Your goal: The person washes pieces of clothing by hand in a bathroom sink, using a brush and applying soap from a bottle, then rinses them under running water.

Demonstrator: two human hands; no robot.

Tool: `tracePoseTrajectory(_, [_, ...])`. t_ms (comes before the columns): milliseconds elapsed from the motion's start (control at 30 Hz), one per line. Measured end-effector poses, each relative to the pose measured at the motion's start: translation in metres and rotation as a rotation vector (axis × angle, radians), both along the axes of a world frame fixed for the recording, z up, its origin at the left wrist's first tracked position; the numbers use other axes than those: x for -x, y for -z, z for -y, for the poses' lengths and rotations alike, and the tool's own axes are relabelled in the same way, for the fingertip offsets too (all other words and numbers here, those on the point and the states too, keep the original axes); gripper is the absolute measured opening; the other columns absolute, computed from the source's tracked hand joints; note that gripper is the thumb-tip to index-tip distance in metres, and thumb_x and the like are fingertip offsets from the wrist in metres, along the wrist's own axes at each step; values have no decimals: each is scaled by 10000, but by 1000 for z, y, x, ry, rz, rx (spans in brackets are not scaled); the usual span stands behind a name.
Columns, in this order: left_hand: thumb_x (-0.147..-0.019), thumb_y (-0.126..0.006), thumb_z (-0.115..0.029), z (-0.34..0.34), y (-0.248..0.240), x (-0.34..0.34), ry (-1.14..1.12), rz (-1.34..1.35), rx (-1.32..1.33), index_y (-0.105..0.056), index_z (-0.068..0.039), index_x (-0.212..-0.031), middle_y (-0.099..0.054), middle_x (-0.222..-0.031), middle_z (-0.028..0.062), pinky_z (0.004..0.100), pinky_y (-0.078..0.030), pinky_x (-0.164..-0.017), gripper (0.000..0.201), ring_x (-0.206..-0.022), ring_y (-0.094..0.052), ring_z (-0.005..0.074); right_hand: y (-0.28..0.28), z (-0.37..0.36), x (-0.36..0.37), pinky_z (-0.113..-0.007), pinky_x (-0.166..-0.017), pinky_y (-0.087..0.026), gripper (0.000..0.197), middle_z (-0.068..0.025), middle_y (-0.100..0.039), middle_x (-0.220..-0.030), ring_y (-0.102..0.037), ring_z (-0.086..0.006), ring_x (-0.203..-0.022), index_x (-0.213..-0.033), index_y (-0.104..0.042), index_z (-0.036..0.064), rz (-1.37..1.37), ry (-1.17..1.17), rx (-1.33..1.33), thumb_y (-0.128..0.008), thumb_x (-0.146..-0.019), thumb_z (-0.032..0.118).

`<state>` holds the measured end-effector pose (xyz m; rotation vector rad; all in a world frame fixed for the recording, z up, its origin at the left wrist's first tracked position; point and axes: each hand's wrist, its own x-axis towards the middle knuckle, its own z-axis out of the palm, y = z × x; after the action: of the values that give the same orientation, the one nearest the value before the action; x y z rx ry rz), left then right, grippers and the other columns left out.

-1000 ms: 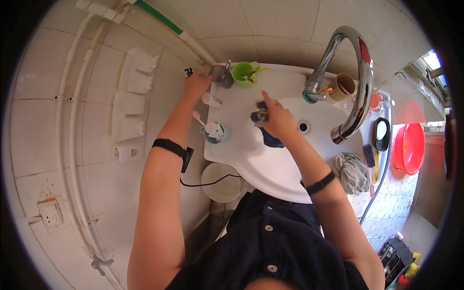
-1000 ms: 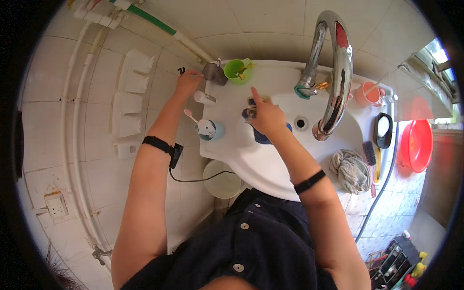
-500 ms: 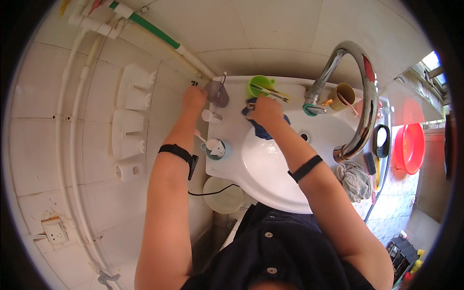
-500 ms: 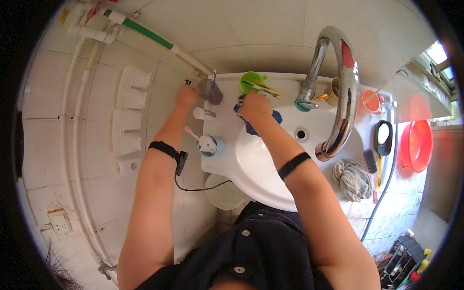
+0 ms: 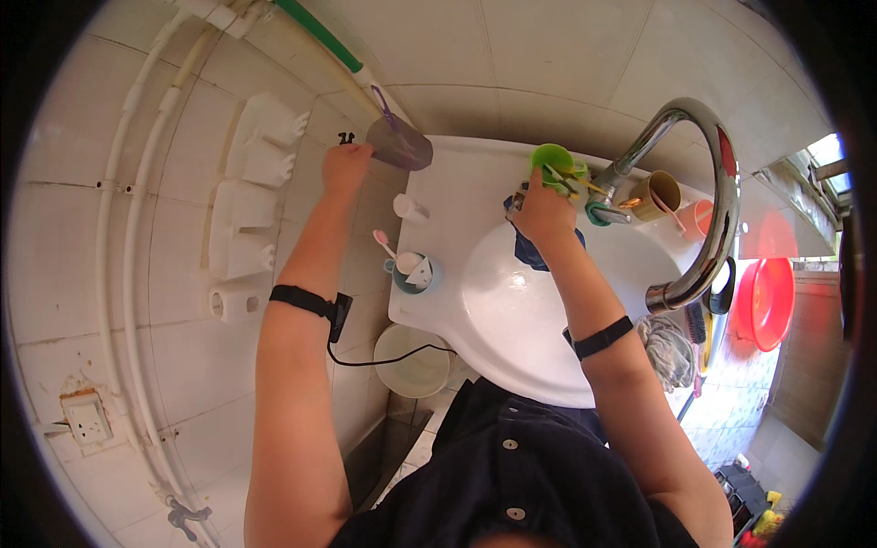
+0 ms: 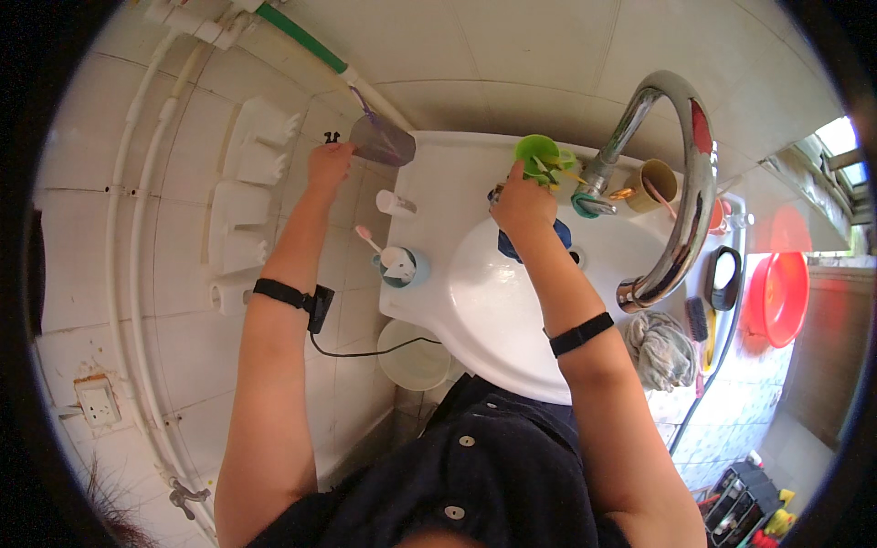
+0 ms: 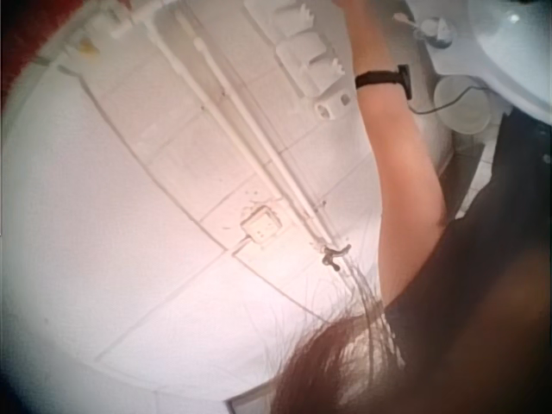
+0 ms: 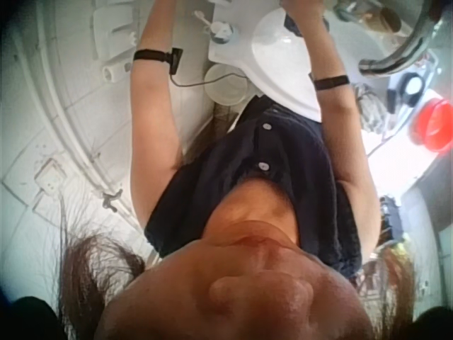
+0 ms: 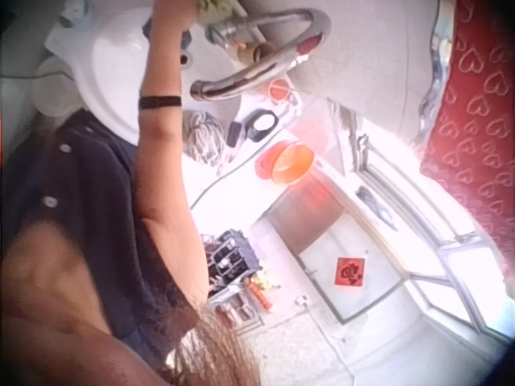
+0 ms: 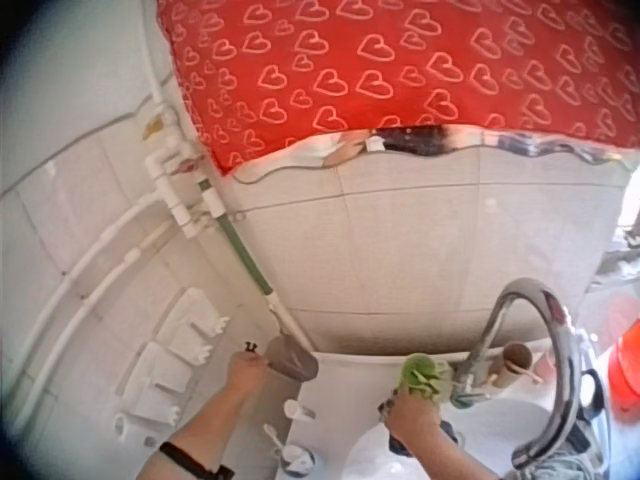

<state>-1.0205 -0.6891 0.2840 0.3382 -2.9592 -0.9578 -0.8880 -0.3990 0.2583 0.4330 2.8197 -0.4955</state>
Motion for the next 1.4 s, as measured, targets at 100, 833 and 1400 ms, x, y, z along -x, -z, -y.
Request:
tracePoseTrajectory(100, [-696, -606, -316, 8, -11, -4, -62, -6, -143, -687, -30, -749, -613, -615, 131, 343, -448, -577, 301, -580, -586, 254, -1, 9, -18, -414, -696, -513, 500, -159, -606, -919, -620, -339, -829, -1123, -522, 106, -136, -77, -3, -681, -693, 306])
tracePoseTrajectory(833, [-704, -592, -288, -15, -36, -40, 146, -67, 54, -669, -15, -703, -571, -558, 153, 376, -423, -538, 283, -523, -556, 273, 60, 37, 36, -439, -746, -491, 369, -221, -528, -1048, -598, -385, -870, -1156, -497, 141, -39, -190, 33, -527, -792, 200])
tracePoseTrajectory(1400, [-759, -554, -269, -55, 27, 5, 266, 59, 250, -630, -16, -660, -567, -635, 202, 435, -431, -564, 282, -602, -554, 368, 59, 52, 42, -432, -718, -505, 457, -194, -418, -1237, -567, -374, -926, -1185, -510, 110, -257, 45, 7, -576, -736, 165])
